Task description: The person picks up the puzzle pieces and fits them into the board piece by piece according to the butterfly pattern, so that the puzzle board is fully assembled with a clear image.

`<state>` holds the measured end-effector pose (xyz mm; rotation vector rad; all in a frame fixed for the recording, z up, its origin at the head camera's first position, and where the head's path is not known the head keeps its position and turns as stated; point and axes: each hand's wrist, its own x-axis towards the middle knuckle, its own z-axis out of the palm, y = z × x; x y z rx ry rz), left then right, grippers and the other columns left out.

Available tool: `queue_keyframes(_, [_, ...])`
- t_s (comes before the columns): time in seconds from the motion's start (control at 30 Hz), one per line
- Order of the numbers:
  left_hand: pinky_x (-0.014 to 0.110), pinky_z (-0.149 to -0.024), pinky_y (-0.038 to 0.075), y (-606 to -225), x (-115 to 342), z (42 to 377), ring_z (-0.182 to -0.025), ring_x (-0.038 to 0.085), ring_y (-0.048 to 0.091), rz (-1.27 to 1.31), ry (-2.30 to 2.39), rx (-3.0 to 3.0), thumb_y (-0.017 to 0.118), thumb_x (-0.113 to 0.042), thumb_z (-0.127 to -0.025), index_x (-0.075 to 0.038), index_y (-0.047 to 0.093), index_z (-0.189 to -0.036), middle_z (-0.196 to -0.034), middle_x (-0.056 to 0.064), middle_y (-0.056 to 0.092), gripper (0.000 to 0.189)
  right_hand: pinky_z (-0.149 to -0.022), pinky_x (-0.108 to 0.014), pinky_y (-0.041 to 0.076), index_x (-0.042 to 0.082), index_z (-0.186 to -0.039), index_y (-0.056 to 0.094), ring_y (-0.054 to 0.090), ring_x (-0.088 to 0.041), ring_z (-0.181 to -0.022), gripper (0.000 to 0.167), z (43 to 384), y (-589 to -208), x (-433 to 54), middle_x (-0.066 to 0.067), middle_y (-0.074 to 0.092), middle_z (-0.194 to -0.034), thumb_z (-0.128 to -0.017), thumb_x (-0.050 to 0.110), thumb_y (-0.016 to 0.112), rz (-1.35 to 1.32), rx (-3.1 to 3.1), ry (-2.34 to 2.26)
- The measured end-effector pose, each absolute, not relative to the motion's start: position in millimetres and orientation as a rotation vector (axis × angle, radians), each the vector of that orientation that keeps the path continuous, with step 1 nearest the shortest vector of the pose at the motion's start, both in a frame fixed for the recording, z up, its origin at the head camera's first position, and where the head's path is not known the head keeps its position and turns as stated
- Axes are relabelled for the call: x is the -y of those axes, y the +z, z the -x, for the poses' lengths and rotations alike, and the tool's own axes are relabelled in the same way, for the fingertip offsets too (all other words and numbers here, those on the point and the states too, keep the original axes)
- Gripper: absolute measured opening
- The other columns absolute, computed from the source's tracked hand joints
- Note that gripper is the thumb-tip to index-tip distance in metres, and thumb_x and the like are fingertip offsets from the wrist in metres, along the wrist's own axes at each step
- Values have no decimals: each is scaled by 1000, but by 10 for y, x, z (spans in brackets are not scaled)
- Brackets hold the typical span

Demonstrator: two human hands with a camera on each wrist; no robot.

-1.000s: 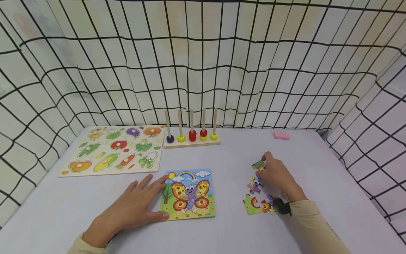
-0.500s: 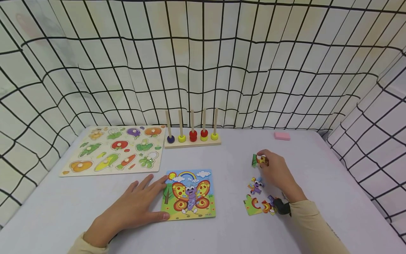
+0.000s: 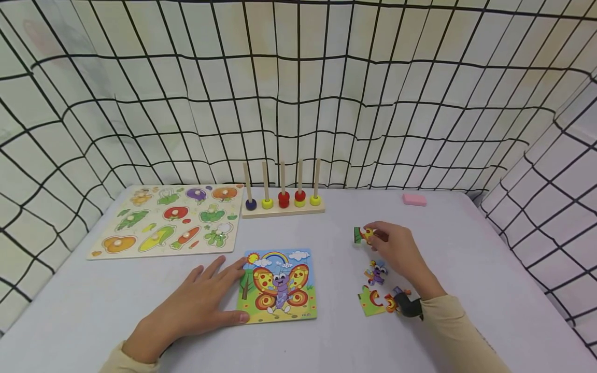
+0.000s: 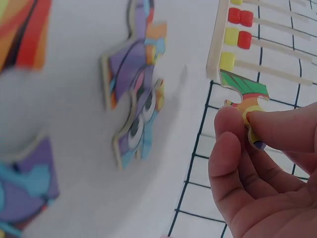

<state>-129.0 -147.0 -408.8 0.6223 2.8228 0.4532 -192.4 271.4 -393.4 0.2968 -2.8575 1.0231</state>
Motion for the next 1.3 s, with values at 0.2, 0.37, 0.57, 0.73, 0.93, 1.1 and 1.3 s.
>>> queue_keyframes(0.2, [77,-119,21,-4088,1465,1287,-159,43,23,-615,453,-2822,81,-69,-84,-13,51,-158,-173,0,36,98,-64,-25,52,-1,-133,72,64,-21,-79,31,1914,-3929,-2610,-4,71,-88,-103,-4,65,-375,2849,1041])
queue_keyframes(0.37, [77,-119,21,-4090,1465,1287,-159,43,23,-612,458,-2823,81,-68,-84,-12,51,-158,-172,0,36,98,-62,-26,51,0,-130,73,65,-22,-78,30,1897,-3917,-2489,-3,70,-87,-102,-5,65,-433,2830,1084])
queue_keyframes(0.57, [76,-120,21,-4092,1466,1286,-159,42,23,-619,459,-2826,81,-68,-84,-12,51,-158,-172,0,36,97,-60,-27,50,1,-127,73,65,-22,-78,27,1872,-3918,-2354,-4,71,-88,-102,-4,66,-454,2837,1148])
queue_keyframes(0.73, [76,-120,21,-4082,1466,1279,-159,42,23,-617,456,-2823,81,-67,-85,-11,50,-159,-172,0,36,98,-64,-29,52,2,-127,74,63,-19,-78,27,1846,-3902,-2239,0,70,-86,-102,-2,66,-459,2867,1165])
queue_keyframes(0.93, [76,-120,20,-4075,1464,1279,-159,42,23,-606,457,-2822,82,-67,-84,-11,49,-160,-172,1,36,100,-68,-30,55,2,-127,74,66,-18,-80,26,1837,-3897,-2106,1,72,-89,-101,0,68,-470,2885,1214])
queue_keyframes(1.1, [76,-120,21,-4083,1468,1286,-159,42,23,-607,458,-2827,81,-68,-84,-12,49,-160,-172,1,36,100,-68,-30,58,1,-121,74,69,-20,-77,22,1845,-3905,-2000,1,72,-88,-99,-1,70,-502,2876,1248])
queue_keyframes(1.3, [76,-120,20,-4089,1467,1287,-159,42,23,-615,452,-2833,81,-68,-84,-12,48,-161,-172,1,36,101,-68,-29,59,3,-114,72,68,-16,-75,16,1844,-3906,-1870,2,71,-87,-99,0,72,-550,2868,1277])
